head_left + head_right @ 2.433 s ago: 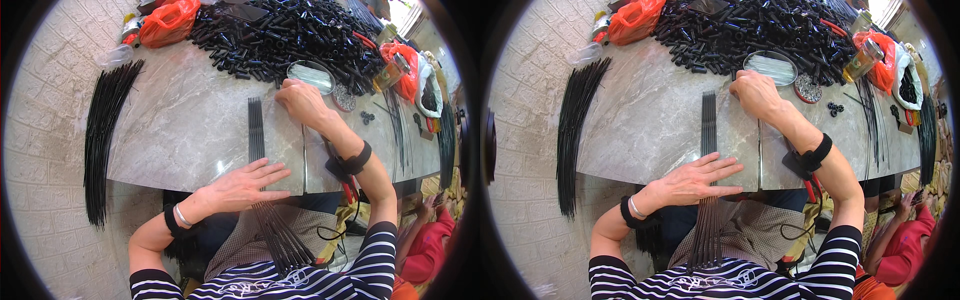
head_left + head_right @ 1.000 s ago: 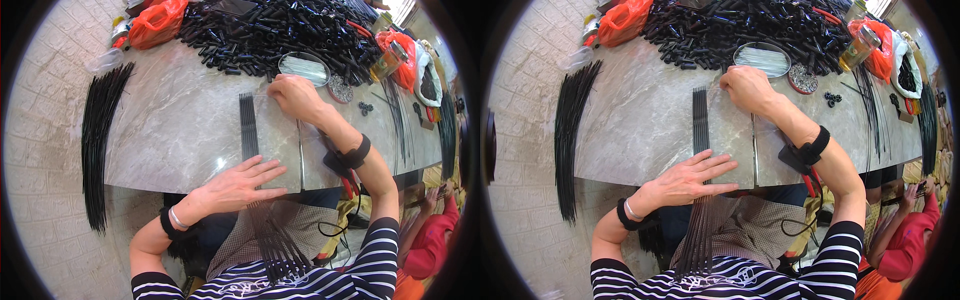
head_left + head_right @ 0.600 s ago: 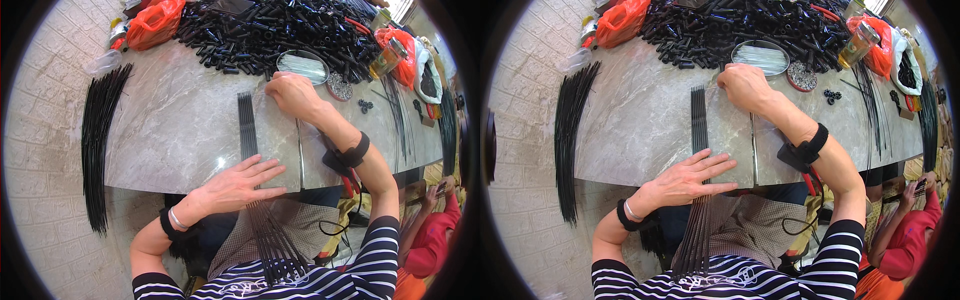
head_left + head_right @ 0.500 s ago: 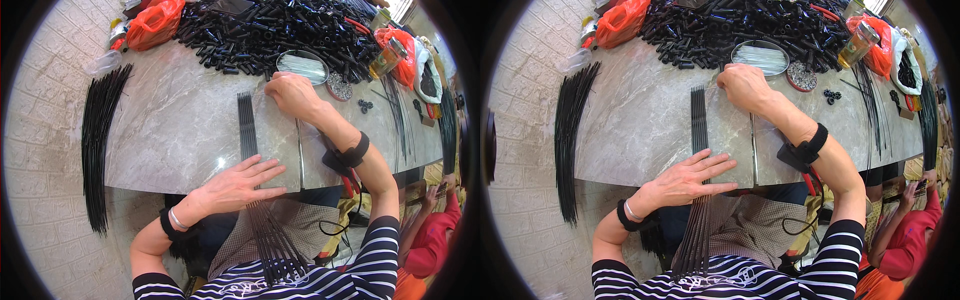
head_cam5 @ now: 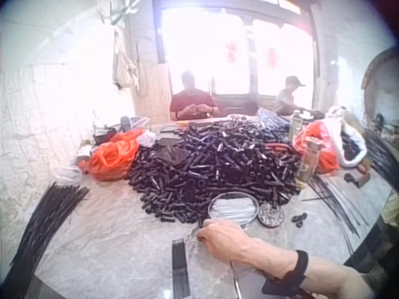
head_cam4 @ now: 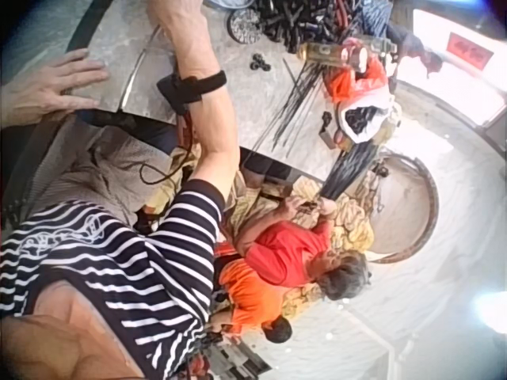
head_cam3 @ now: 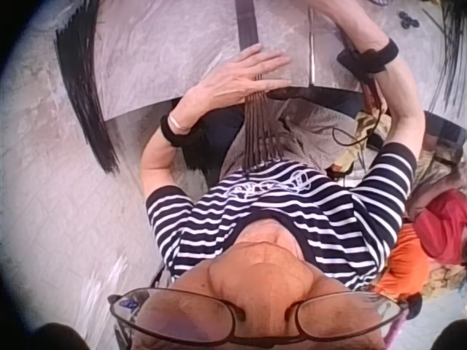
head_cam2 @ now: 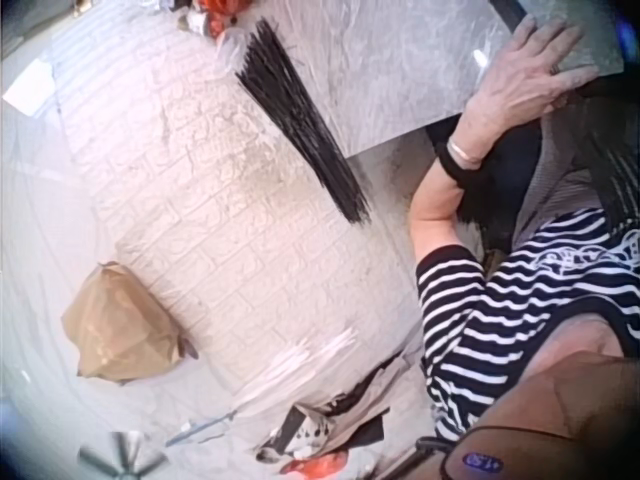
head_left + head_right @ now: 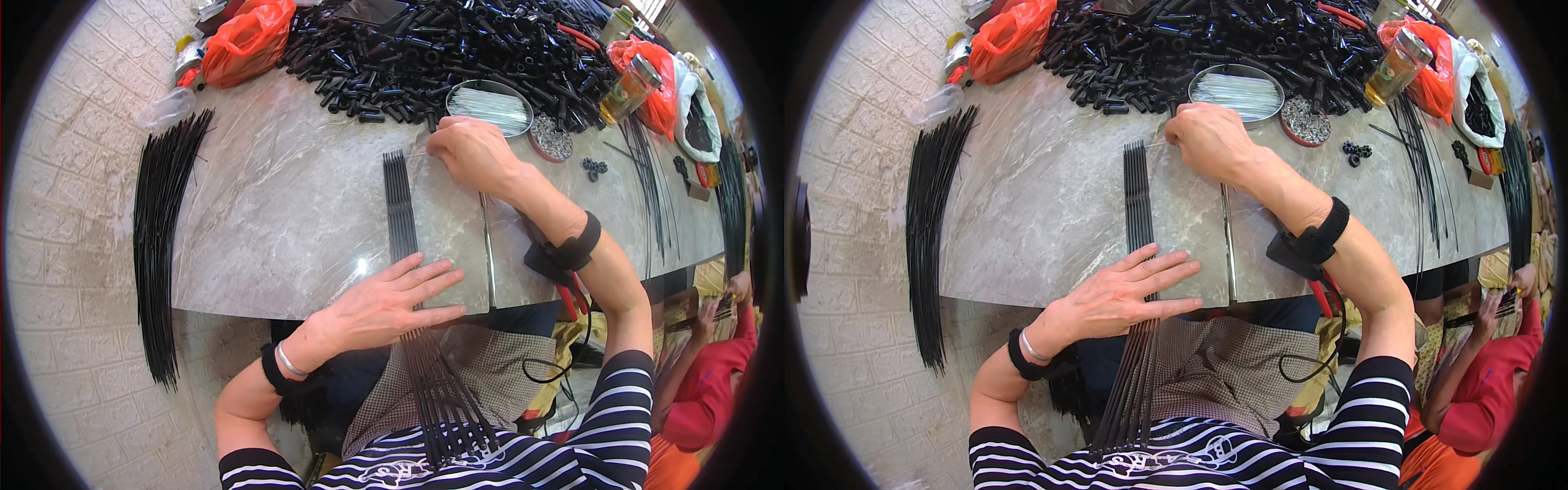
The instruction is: Assembling umbrella ribs into plastic connectors using pliers and wire.
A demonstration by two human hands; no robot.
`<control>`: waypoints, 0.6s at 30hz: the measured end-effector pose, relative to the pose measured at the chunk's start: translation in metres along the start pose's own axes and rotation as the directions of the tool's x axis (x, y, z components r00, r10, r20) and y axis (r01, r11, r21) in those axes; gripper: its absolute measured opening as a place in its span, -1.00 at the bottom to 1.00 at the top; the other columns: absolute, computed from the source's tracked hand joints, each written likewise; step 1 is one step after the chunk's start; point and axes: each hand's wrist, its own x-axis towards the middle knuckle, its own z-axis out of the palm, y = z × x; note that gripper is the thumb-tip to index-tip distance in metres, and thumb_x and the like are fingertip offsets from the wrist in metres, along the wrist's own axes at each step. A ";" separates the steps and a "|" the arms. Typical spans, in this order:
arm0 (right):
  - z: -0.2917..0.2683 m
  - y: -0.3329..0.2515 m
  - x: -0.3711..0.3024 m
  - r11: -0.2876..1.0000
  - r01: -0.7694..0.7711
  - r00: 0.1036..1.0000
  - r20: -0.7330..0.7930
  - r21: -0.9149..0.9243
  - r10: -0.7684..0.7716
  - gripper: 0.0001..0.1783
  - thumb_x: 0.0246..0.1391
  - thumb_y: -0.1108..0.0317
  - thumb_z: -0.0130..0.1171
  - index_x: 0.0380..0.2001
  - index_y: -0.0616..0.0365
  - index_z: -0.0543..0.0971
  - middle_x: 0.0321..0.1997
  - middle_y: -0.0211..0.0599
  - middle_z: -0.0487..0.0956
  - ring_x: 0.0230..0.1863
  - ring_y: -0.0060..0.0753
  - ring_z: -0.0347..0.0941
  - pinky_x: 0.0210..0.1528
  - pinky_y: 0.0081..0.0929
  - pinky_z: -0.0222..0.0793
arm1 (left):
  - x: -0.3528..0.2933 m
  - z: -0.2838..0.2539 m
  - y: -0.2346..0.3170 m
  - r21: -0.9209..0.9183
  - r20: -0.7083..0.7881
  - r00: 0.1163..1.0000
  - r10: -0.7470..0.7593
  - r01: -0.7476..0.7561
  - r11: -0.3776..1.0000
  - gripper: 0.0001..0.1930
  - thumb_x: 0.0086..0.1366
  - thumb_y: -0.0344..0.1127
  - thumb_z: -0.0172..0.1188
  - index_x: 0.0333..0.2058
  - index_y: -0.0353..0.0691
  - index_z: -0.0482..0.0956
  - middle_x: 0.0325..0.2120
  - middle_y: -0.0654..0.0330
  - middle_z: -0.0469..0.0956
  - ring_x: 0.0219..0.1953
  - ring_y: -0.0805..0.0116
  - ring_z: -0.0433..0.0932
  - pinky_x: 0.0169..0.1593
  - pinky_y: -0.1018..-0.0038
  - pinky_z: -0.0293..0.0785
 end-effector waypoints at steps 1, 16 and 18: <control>0.000 0.001 -0.001 1.000 -0.009 1.000 0.003 -0.001 0.009 -0.82 -0.06 0.44 0.09 -0.40 0.14 0.66 -0.34 -0.20 0.57 -0.22 -0.04 0.51 -0.18 -0.20 0.40 | 0.000 0.000 0.000 -0.006 -0.002 1.000 -0.002 0.002 1.000 -0.37 0.10 -0.36 0.20 0.19 0.17 0.33 0.31 0.16 0.14 0.34 0.20 0.14 0.34 0.17 0.12; -0.006 -0.008 0.000 0.998 -0.054 0.996 0.064 -0.039 0.057 -0.80 -0.05 0.45 0.05 -0.39 0.13 0.66 -0.31 -0.21 0.57 -0.18 -0.06 0.50 -0.14 -0.21 0.39 | 0.000 0.000 0.000 -0.014 0.010 1.000 -0.010 0.010 1.000 -0.36 0.09 -0.40 0.19 0.19 0.17 0.33 0.32 0.17 0.14 0.34 0.21 0.13 0.35 0.15 0.11; -0.007 -0.008 -0.001 0.998 -0.054 0.997 0.053 -0.039 0.056 -0.80 -0.05 0.45 0.05 -0.39 0.13 0.66 -0.31 -0.21 0.57 -0.18 -0.06 0.50 -0.14 -0.21 0.39 | 0.000 -0.001 0.001 -0.017 0.009 1.000 -0.009 0.009 1.000 -0.36 0.09 -0.40 0.19 0.19 0.17 0.34 0.31 0.16 0.15 0.34 0.20 0.14 0.35 0.15 0.12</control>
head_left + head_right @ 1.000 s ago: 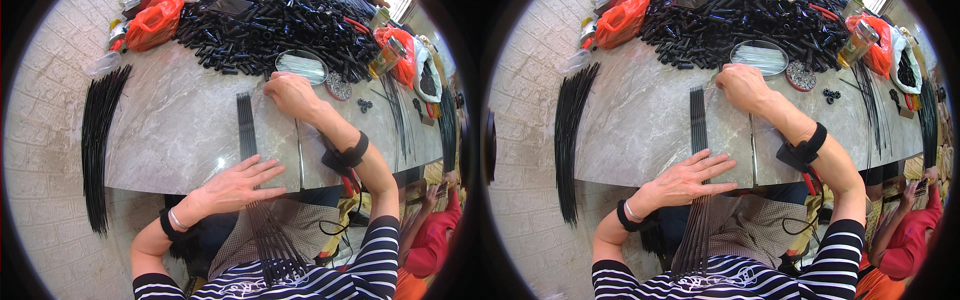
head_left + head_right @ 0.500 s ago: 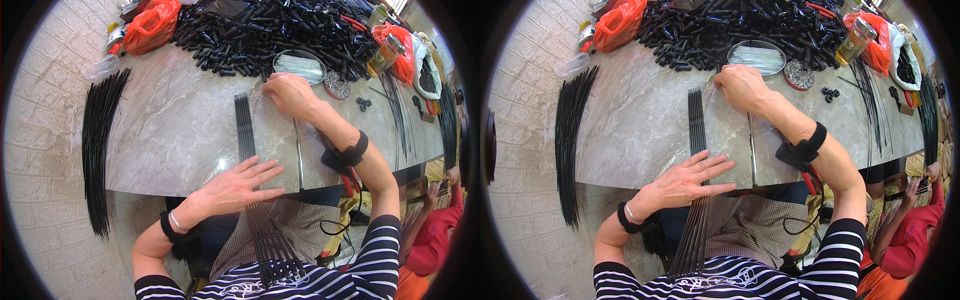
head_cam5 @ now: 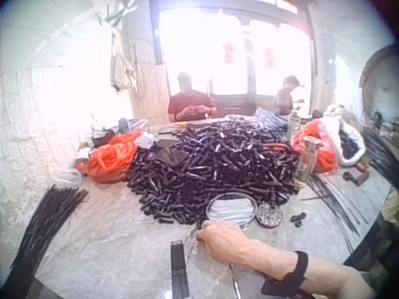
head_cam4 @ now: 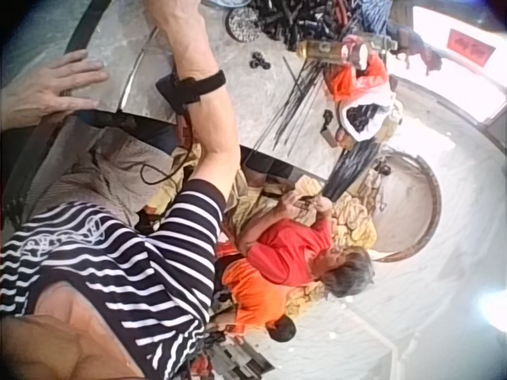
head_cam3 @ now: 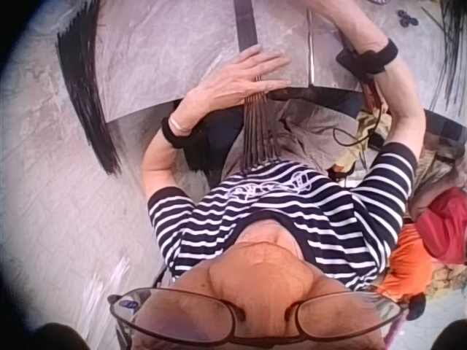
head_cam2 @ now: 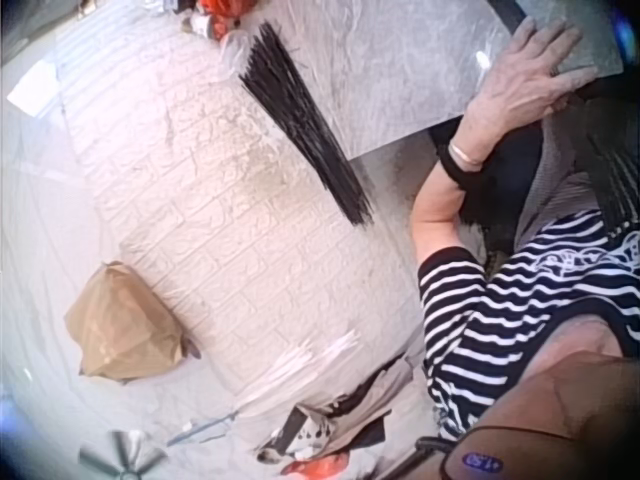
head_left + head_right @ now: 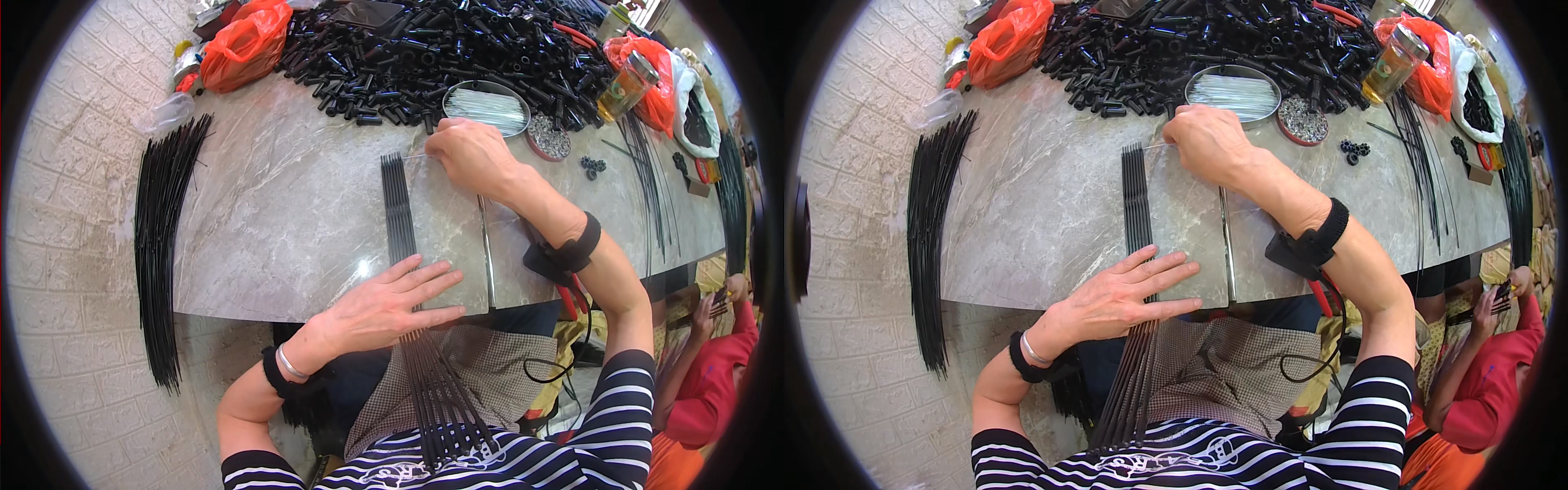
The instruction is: Assembling umbrella ribs into plastic connectors using pliers and wire.
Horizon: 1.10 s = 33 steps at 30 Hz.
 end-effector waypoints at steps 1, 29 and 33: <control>-0.001 0.001 -0.001 1.000 0.000 1.000 0.006 -0.004 0.000 -0.80 -0.05 0.45 0.05 -0.39 0.13 0.66 -0.31 -0.21 0.57 -0.18 -0.06 0.50 -0.14 -0.21 0.39 | 0.001 0.000 0.000 -0.003 -0.002 1.000 0.001 -0.001 1.000 -0.36 0.09 -0.40 0.19 0.19 0.17 0.35 0.31 0.16 0.15 0.33 0.20 0.15 0.34 0.15 0.13; 0.001 0.004 0.001 0.998 -0.009 1.000 0.027 0.066 0.007 -0.85 -0.06 0.48 0.11 -0.41 0.17 0.64 -0.32 -0.21 0.57 -0.19 -0.06 0.50 -0.14 -0.22 0.39 | 0.006 -0.003 0.002 0.065 0.050 0.999 -0.017 0.013 0.998 -0.44 0.15 -0.23 0.21 0.17 0.22 0.38 0.29 0.18 0.19 0.30 0.19 0.21 0.30 0.14 0.19; 0.001 0.003 0.003 0.999 -0.007 0.999 0.041 0.048 0.005 -0.85 -0.06 0.48 0.11 -0.40 0.17 0.64 -0.32 -0.21 0.57 -0.19 -0.06 0.50 -0.14 -0.22 0.39 | 0.004 -0.003 0.002 0.076 0.053 0.998 -0.026 0.022 0.997 -0.43 0.14 -0.22 0.22 0.17 0.23 0.38 0.30 0.20 0.18 0.31 0.20 0.20 0.31 0.14 0.18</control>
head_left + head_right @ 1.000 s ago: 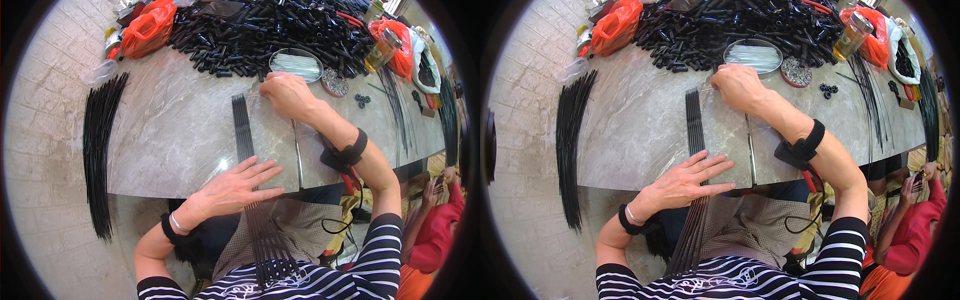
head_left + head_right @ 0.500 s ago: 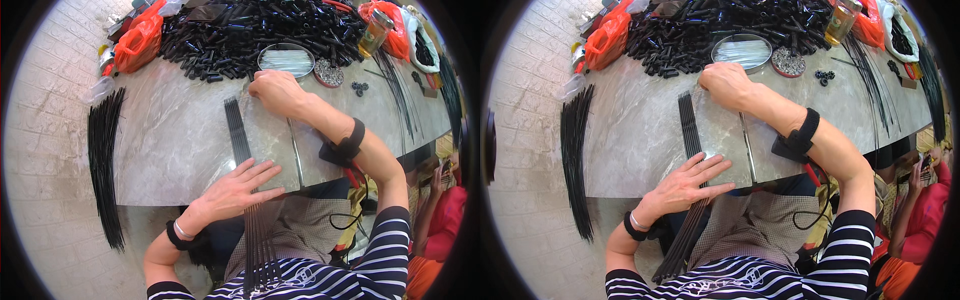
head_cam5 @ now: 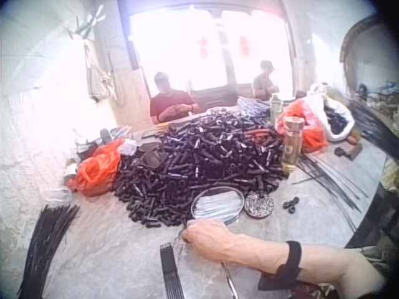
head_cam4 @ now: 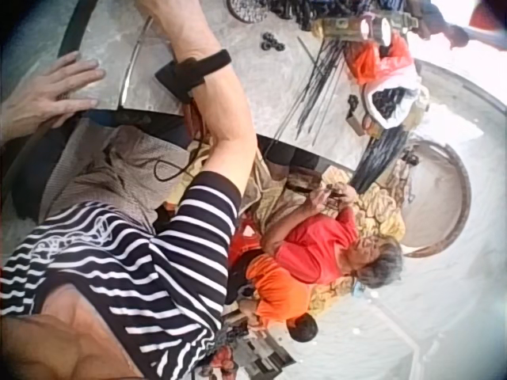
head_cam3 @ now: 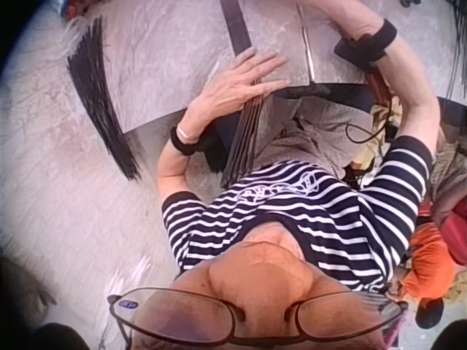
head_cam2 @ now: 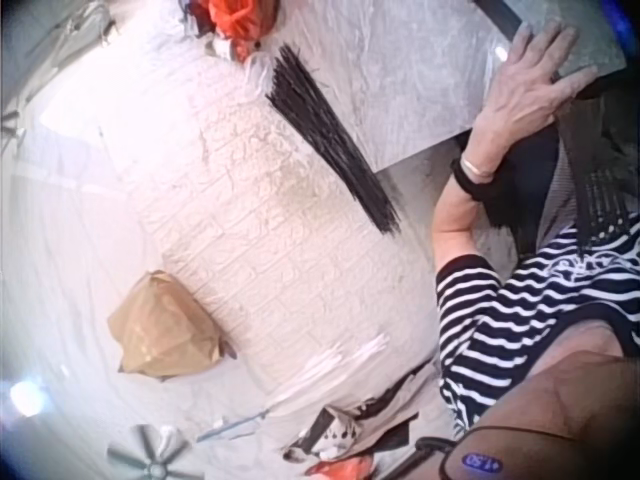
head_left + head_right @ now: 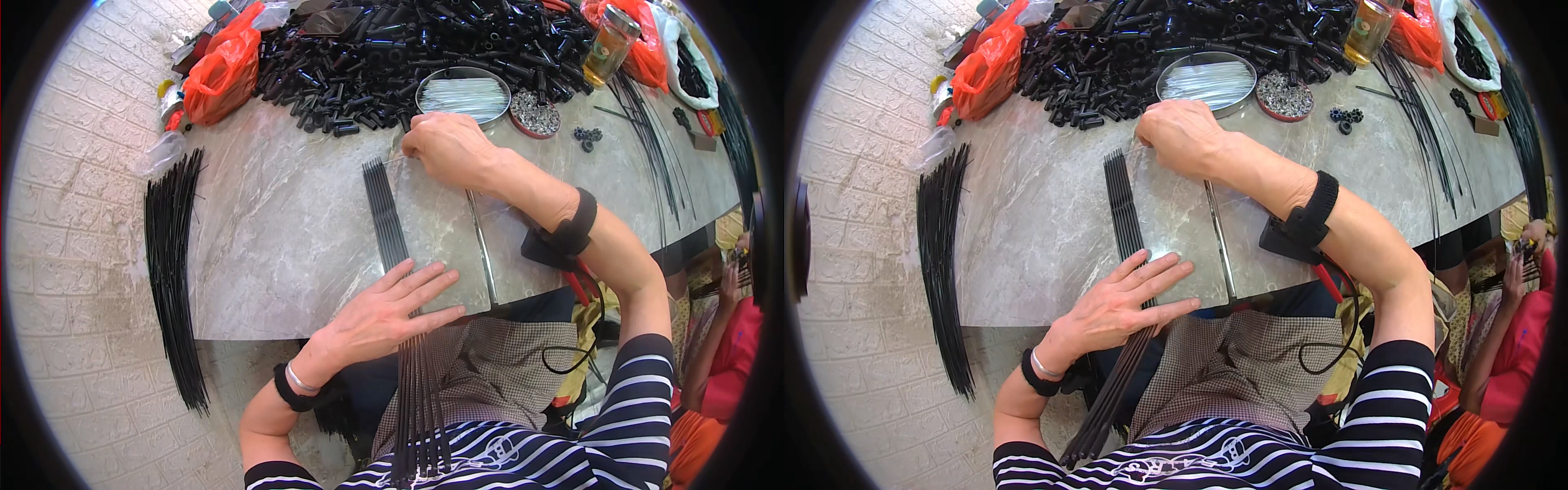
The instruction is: Assembling umbrella ribs into plastic connectors using pliers and wire.
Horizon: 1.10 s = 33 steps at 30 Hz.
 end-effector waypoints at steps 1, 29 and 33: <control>0.000 0.000 0.000 1.000 -0.001 1.000 0.002 0.001 0.001 -0.84 -0.06 0.48 0.11 -0.40 0.17 0.64 -0.32 -0.21 0.57 -0.19 -0.06 0.50 -0.14 -0.23 0.39 | 0.000 0.000 0.000 0.007 0.002 1.000 -0.003 0.003 1.000 -0.43 0.14 -0.22 0.22 0.17 0.23 0.38 0.30 0.21 0.18 0.31 0.20 0.20 0.31 0.14 0.17; 0.001 -0.014 0.006 0.970 0.127 0.990 -0.030 -0.208 -0.136 -0.83 -0.13 0.47 0.12 -0.42 0.16 0.65 -0.32 -0.25 0.54 -0.13 -0.15 0.45 -0.15 -0.23 0.40 | -0.002 -0.001 -0.003 -0.103 -0.016 0.999 0.034 -0.035 0.994 -0.36 0.05 -0.41 0.14 0.18 0.10 0.35 0.31 0.09 0.14 0.34 0.14 0.13 0.34 0.13 0.11; 0.006 -0.002 0.007 1.000 -0.028 0.999 0.028 -0.015 0.028 -0.82 -0.10 0.47 0.12 -0.39 0.14 0.66 -0.29 -0.24 0.56 -0.12 -0.13 0.47 -0.11 -0.24 0.38 | -0.003 0.001 -0.004 -0.103 -0.032 0.999 0.038 -0.041 0.994 -0.36 0.05 -0.42 0.14 0.18 0.09 0.35 0.32 0.09 0.12 0.35 0.14 0.11 0.35 0.13 0.08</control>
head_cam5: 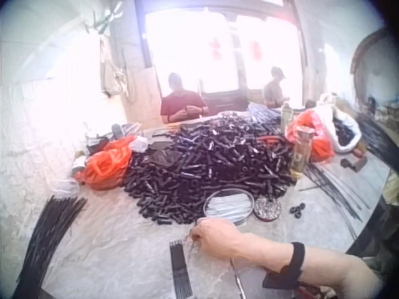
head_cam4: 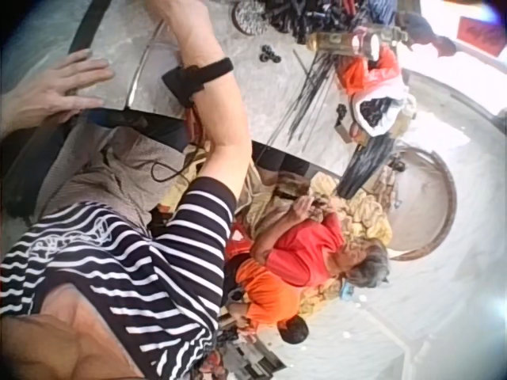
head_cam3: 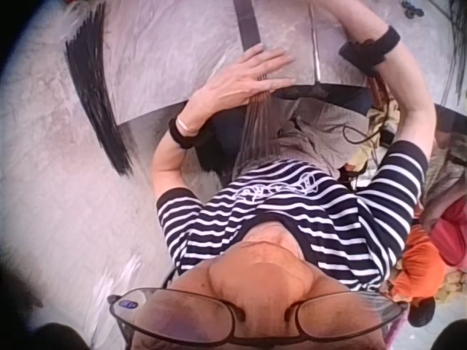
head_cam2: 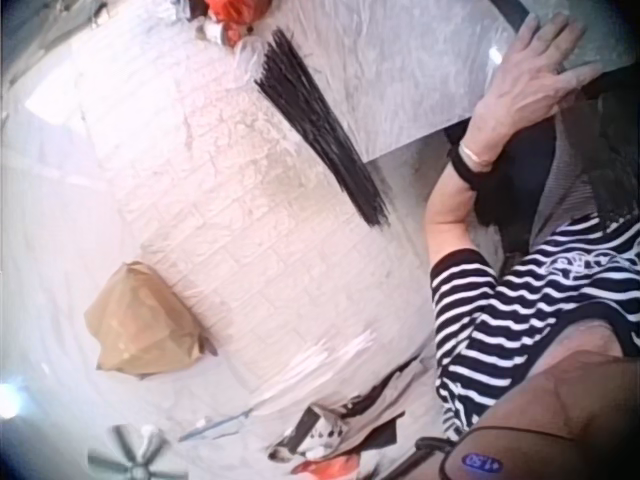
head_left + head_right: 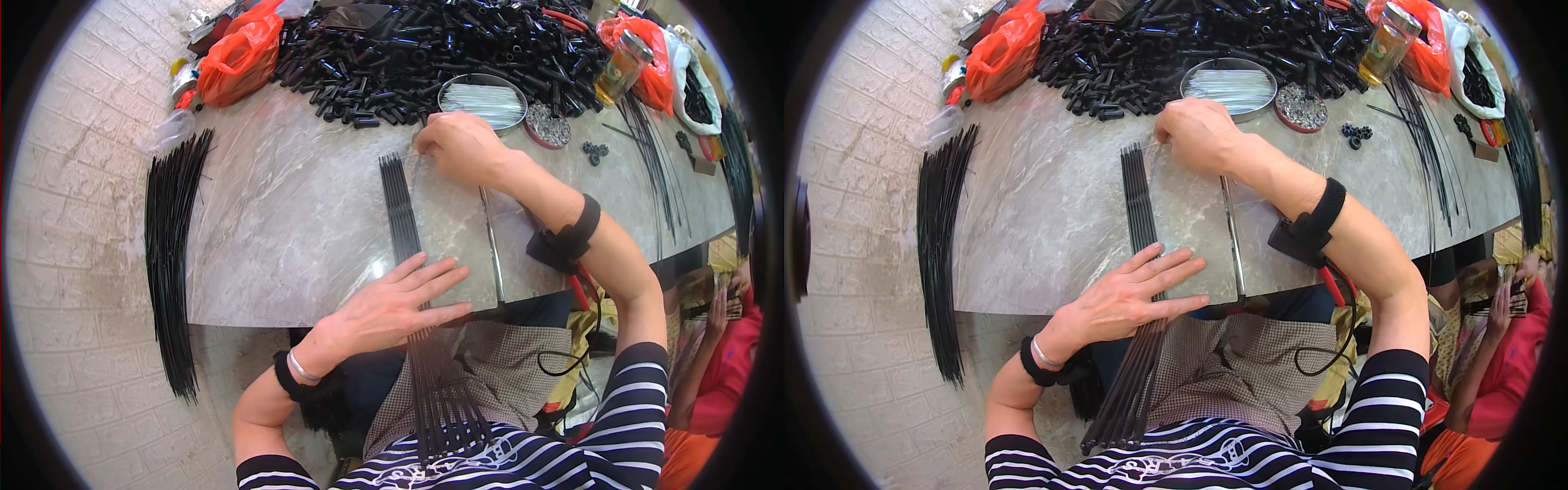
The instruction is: Assembling umbrella ribs into plastic connectors using pliers and wire.
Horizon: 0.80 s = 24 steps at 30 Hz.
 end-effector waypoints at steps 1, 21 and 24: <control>0.002 0.002 0.000 0.999 0.000 0.999 -0.045 0.038 0.002 -0.85 -0.16 0.50 0.11 -0.46 0.15 0.64 -0.34 -0.19 0.57 -0.15 -0.09 0.49 -0.16 -0.22 0.40 | 0.000 0.001 0.000 -0.005 -0.006 1.000 0.002 -0.002 1.000 -0.37 0.06 -0.42 0.14 0.18 0.08 0.35 0.32 0.09 0.12 0.35 0.14 0.11 0.35 0.13 0.08; 0.001 0.000 -0.004 1.000 0.017 0.997 -0.069 -0.025 -0.018 -0.80 -0.06 0.44 0.07 -0.39 0.10 0.67 -0.29 -0.23 0.59 -0.21 -0.05 0.52 -0.15 -0.20 0.39 | -0.002 0.005 0.000 0.060 -0.034 0.999 0.003 -0.001 0.998 -0.42 0.16 -0.28 0.22 0.19 0.15 0.34 0.30 0.14 0.16 0.33 0.18 0.16 0.33 0.14 0.14; 0.002 -0.002 -0.003 0.999 0.030 0.996 -0.081 -0.015 -0.031 -0.80 -0.06 0.44 0.07 -0.40 0.09 0.67 -0.29 -0.23 0.59 -0.20 -0.07 0.52 -0.15 -0.21 0.40 | -0.002 0.005 -0.001 0.028 -0.046 0.999 0.012 -0.011 1.000 -0.43 0.12 -0.34 0.18 0.16 0.08 0.36 0.30 0.10 0.16 0.33 0.16 0.15 0.34 0.14 0.11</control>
